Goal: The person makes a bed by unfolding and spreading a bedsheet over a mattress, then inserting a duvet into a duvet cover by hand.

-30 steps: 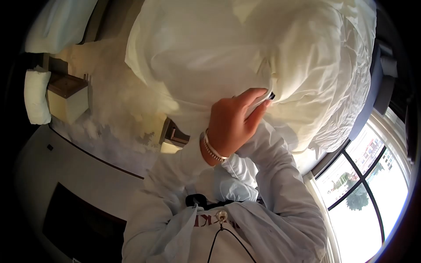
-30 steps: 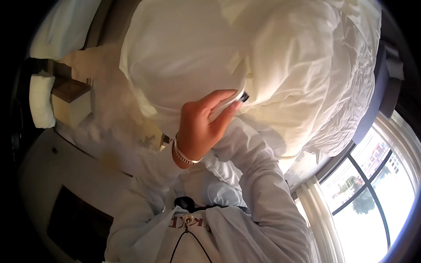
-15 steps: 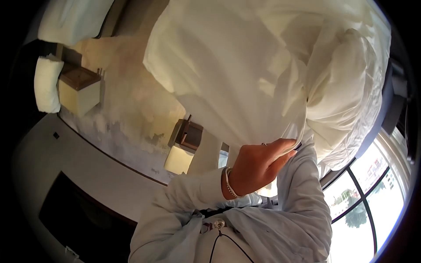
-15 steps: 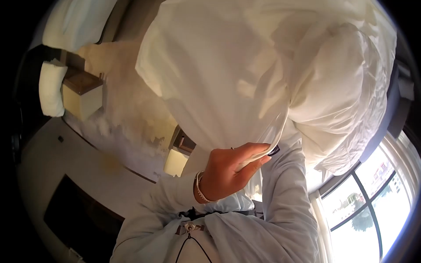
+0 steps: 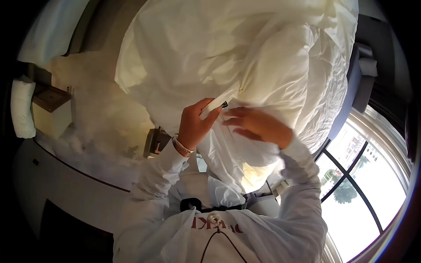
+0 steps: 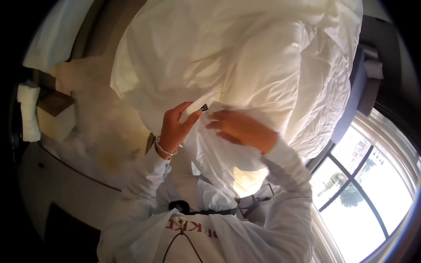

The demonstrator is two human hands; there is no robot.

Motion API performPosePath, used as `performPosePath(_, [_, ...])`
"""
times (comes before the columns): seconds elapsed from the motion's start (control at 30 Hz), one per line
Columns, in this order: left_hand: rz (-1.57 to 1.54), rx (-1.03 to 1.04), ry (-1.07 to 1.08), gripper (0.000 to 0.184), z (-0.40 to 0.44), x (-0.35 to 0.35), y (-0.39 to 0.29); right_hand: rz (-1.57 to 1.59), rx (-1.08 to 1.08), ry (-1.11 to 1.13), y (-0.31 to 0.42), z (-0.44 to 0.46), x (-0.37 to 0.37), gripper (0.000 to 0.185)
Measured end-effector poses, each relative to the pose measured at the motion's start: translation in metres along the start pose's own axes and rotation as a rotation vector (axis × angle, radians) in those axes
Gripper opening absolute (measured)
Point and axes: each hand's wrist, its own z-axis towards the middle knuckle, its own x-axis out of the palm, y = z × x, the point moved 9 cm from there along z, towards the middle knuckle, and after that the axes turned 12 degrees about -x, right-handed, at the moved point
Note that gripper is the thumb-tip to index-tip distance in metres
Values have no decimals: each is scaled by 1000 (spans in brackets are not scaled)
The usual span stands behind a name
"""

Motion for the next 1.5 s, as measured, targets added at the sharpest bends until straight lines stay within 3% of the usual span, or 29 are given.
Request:
performPosePath(0.03, [-2, -122, 69, 20, 3, 7, 9, 74, 83, 63, 0, -1, -24, 30])
performPosePath(0.07, [-32, -83, 55, 20, 4, 15, 15, 154, 252, -65, -11, -3, -62, 40])
performPosePath(0.1, [-39, -79, 53, 20, 3, 17, 12, -25, 187, -143, -9, 4, -97, 53])
performPosePath(0.23, [32, -76, 61, 21, -1, 22, 6, -792, 257, 169, -71, -1, -124, 88])
performPosePath(0.33, [50, 46, 39, 22, -8, 26, -10, -932, 43, 281, -106, 21, -87, 93])
performPosePath(0.37, [55, 45, 29, 22, -7, 25, -10, -931, 33, 275, -118, 25, -86, 93])
performPosePath(0.43, [192, -10, 40, 25, -2, 27, -2, -728, 174, 503, -156, 15, -65, 88])
performPosePath(0.47, [155, -7, 30, 28, 0, 27, 3, -667, 81, 354, -158, 9, -70, 73])
performPosePath(0.5, [161, -13, 32, 28, 1, 26, 3, -660, 81, 350, -156, 6, -70, 73])
performPosePath(0.57, [-16, -43, -36, 29, 1, 13, -2, -473, 230, 265, -160, -4, -75, 68])
performPosePath(0.67, [-202, -42, -62, 25, 1, -2, -18, -595, 300, 159, -123, -29, -90, 64])
performPosePath(0.77, [-259, -13, -71, 22, 2, -2, -24, -731, 285, 109, -64, -57, -78, 43])
performPosePath(0.83, [-268, 23, -43, 20, 6, 0, -36, -681, 357, -80, -20, -74, -59, 37])
performPosePath(0.9, [-17, 305, 36, 15, -24, 9, -87, -582, 368, -142, 26, -69, -41, 32])
performPosePath(0.97, [117, 829, 94, 13, -79, 22, -123, -649, 274, -339, 58, -42, -35, 28])
performPosePath(1.03, [-87, 728, 312, 15, -95, 39, -145, -687, 249, -466, 43, -26, -41, 28])
performPosePath(1.1, [-96, 451, 345, 16, -106, 44, -116, -725, 304, -543, -6, -16, -49, 27])
performPosePath(1.17, [122, 476, 281, 16, -95, 43, -101, -781, 368, -604, -62, -11, -59, 27])
performPosePath(1.23, [165, 201, 266, 19, -48, 37, -85, -833, 415, -662, -107, -12, -70, 26])
performPosePath(1.3, [55, 32, 114, 23, -10, 10, -72, -880, 451, -731, -145, -15, -80, 26])
performPosePath(1.37, [270, 389, -81, 28, 8, -12, -79, -941, 442, -795, -174, -18, -82, 26])
performPosePath(1.43, [356, 298, -53, 33, 21, -21, -81, -960, 439, -827, -181, -19, -86, 25])
performPosePath(1.5, [541, 306, -91, 40, 28, -29, -84, -840, 533, -721, -189, -18, -90, 27])
